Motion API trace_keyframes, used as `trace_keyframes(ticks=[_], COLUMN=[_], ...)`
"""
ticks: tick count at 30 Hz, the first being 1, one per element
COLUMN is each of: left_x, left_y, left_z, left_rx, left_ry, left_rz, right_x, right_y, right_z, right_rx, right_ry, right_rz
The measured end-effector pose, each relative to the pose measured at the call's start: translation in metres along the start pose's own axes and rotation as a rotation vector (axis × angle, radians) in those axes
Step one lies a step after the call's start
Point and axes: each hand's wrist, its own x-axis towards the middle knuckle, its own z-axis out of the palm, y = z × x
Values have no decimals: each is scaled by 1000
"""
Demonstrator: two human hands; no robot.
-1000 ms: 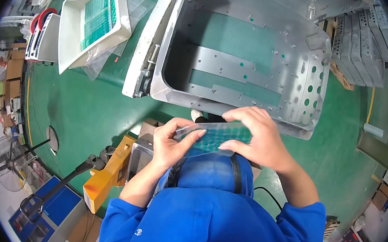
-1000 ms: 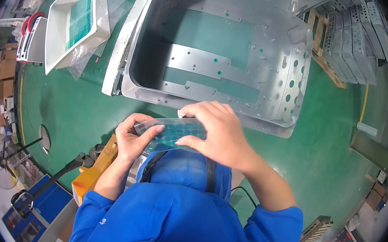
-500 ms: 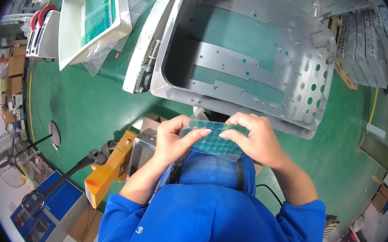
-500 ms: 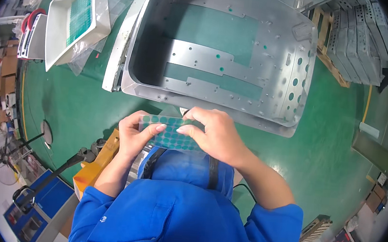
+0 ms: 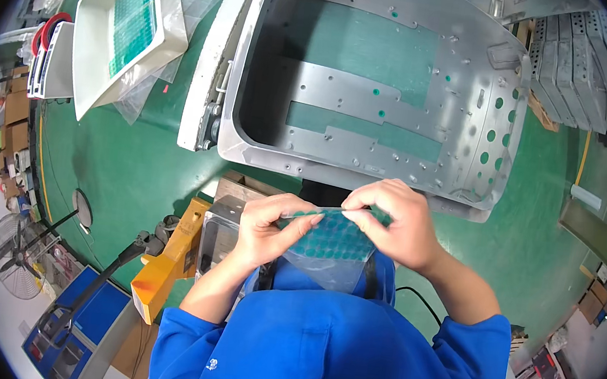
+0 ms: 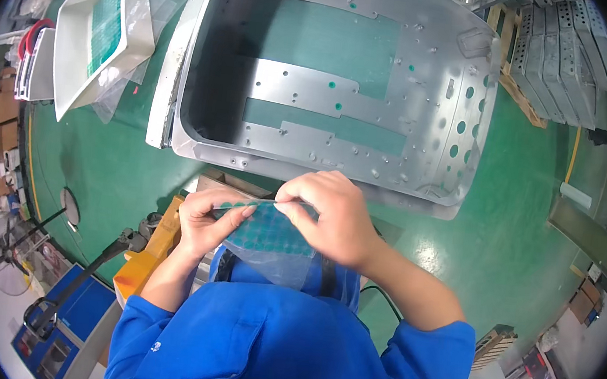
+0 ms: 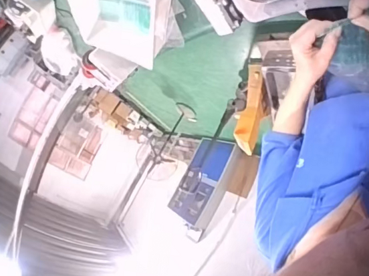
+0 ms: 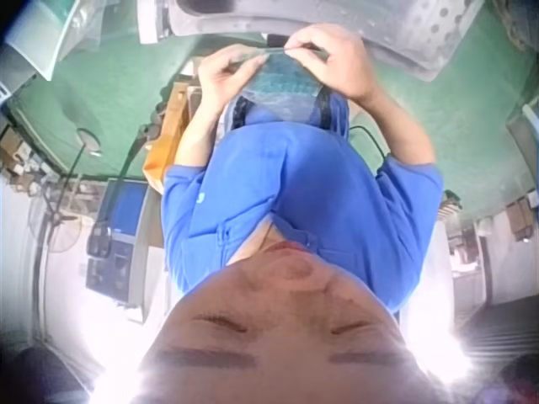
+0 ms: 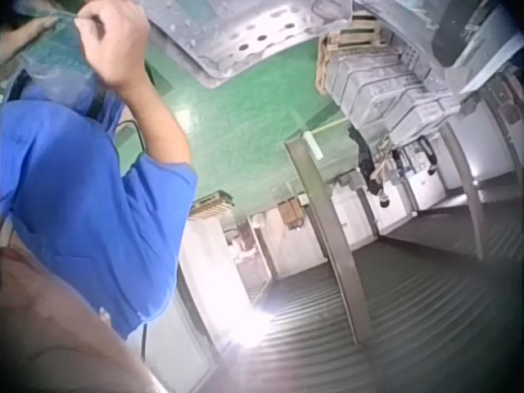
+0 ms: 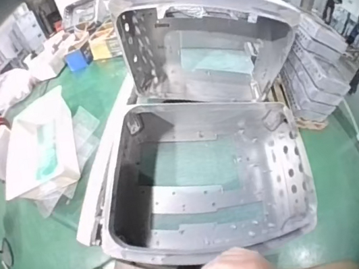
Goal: Applying small green circular labels to the interior surfaces of metal casing components on a fabrication floor.
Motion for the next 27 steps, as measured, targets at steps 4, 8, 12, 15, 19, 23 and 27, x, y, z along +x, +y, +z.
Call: trace_keyframes(ticks=[4,8,12,15,19,23,27], left_x=[7,15,22,28,27,19,-6], left_y=[-1,1,-1,1,-2,-5,-15], left_z=[1,-2,-2,-2,-6,-12,-31], left_rx=[-86,-61,-91,-101,-92,-73,-33], left_ry=[4,2,66,126,186,286,433], left_rz=[-93,-195,-236,-275,-346,-348,-368], right_x=[-1,5,18,24,37,65,92], right_y=[8,14,15,21,24,18,98], right_z=[6,5,-3,1,4,-8,2], right_rx=[-133,11,-103,-233,-417,-62,14], right_ry=[102,93,52,110,97,-93,-260], right_rz=[-197,-40,-150,-278,-450,-112,271])
